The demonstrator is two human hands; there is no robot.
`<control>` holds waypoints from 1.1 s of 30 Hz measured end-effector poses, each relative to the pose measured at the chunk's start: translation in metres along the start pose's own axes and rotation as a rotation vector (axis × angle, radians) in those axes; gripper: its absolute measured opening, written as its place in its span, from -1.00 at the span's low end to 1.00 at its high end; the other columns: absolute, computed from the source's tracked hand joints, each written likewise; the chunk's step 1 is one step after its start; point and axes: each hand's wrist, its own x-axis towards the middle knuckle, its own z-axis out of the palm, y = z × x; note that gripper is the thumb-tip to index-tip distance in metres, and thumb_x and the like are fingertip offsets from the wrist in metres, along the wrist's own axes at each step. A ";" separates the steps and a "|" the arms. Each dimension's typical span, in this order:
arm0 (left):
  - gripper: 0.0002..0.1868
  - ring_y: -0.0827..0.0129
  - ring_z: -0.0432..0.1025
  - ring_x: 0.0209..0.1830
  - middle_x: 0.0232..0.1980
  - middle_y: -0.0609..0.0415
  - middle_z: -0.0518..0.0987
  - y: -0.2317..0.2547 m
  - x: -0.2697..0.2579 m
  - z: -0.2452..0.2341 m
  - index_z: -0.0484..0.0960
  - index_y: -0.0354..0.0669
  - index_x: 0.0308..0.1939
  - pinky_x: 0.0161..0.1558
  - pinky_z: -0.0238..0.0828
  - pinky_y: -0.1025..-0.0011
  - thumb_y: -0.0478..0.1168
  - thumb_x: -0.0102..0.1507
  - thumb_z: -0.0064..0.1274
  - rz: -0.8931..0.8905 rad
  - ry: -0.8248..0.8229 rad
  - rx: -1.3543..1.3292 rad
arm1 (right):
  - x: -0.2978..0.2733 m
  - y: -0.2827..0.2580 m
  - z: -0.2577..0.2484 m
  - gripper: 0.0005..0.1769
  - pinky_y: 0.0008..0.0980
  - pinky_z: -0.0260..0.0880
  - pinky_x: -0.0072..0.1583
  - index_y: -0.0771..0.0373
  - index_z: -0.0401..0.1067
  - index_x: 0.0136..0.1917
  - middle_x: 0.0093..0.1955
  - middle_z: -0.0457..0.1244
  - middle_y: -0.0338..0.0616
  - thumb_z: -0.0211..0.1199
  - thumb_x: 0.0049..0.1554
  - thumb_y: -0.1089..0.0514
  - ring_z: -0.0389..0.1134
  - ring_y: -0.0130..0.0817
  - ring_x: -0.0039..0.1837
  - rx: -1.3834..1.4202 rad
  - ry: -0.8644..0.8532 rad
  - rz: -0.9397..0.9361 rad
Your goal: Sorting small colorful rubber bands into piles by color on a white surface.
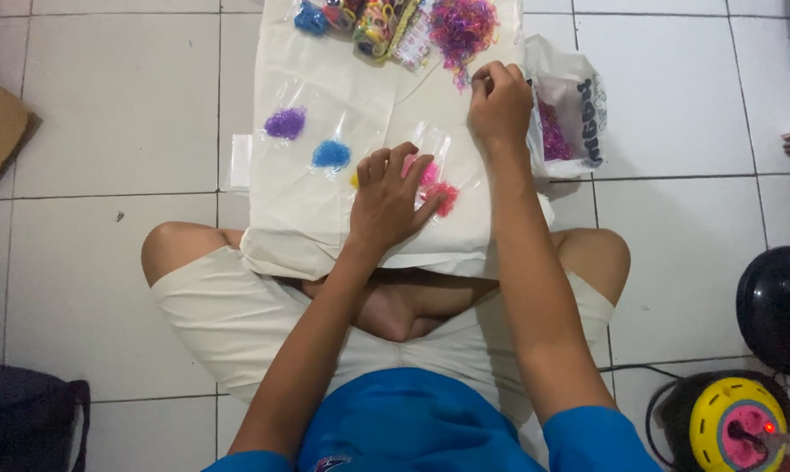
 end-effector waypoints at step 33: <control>-0.59 0.38 0.27 0.04 0.03 0.08 0.38 -0.024 -0.019 0.004 0.29 -0.21 0.26 0.25 0.23 0.40 -0.29 0.31 -0.24 -0.604 0.991 -0.884 | -0.006 -0.024 -0.017 -0.95 -0.17 0.28 0.02 0.26 0.43 -0.07 -0.07 0.31 -0.12 0.16 0.18 0.30 0.31 -0.15 -0.11 -0.039 -0.005 -0.085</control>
